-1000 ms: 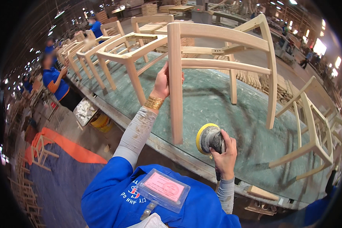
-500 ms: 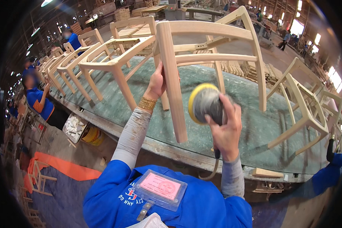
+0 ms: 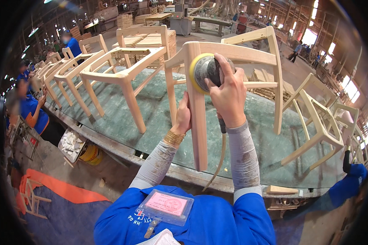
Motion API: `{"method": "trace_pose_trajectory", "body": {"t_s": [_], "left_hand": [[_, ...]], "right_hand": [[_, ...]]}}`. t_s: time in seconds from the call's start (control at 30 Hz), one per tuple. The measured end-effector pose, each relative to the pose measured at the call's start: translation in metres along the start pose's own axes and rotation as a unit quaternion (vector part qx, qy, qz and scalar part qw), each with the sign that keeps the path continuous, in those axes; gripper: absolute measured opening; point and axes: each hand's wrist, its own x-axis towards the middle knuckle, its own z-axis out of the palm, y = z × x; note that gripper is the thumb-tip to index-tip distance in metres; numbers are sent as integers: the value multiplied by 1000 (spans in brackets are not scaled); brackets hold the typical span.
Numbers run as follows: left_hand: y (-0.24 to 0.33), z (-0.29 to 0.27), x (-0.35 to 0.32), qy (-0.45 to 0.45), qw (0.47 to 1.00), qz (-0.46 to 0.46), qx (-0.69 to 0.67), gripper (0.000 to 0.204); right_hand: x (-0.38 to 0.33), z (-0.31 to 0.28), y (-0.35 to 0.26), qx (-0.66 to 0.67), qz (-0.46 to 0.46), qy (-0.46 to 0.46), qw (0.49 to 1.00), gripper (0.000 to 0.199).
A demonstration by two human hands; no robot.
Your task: The person uses a handheld orbital sander to smooth the surfaces of a wooden chair frame. They rotate the chair to access different legs and rails, then switch to a sanding block for finer finishing on edges and corners.
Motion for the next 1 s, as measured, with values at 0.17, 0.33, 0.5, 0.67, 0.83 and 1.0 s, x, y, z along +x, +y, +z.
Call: {"method": "trace_pose_trajectory", "body": {"t_s": [0.17,0.33,0.5,0.67,0.83,1.0], "left_hand": [[-4,-3,-4,-22,1000,-8,19,50],[-4,-2,-5,-18,1000,-24,-8,50],[0,8,-2,36,999,0,-15,51],[-8,-5,-6,-23,1000,-15,15,52],[-9,1,-12,-8,1000,-9,26,54],[-8,-4,-8,-9,999,-14,39,51]], "right_hand": [[6,-1,-9,-9,37,-8,999,64],[-1,-5,-14,-10,48,-20,999,63],[-21,-19,-1,46,47,-46,997,66],[8,-11,16,-37,51,60,996,67],[32,-5,38,-91,63,96,989,65],[37,-8,47,-127,64,94,985,64]]}}
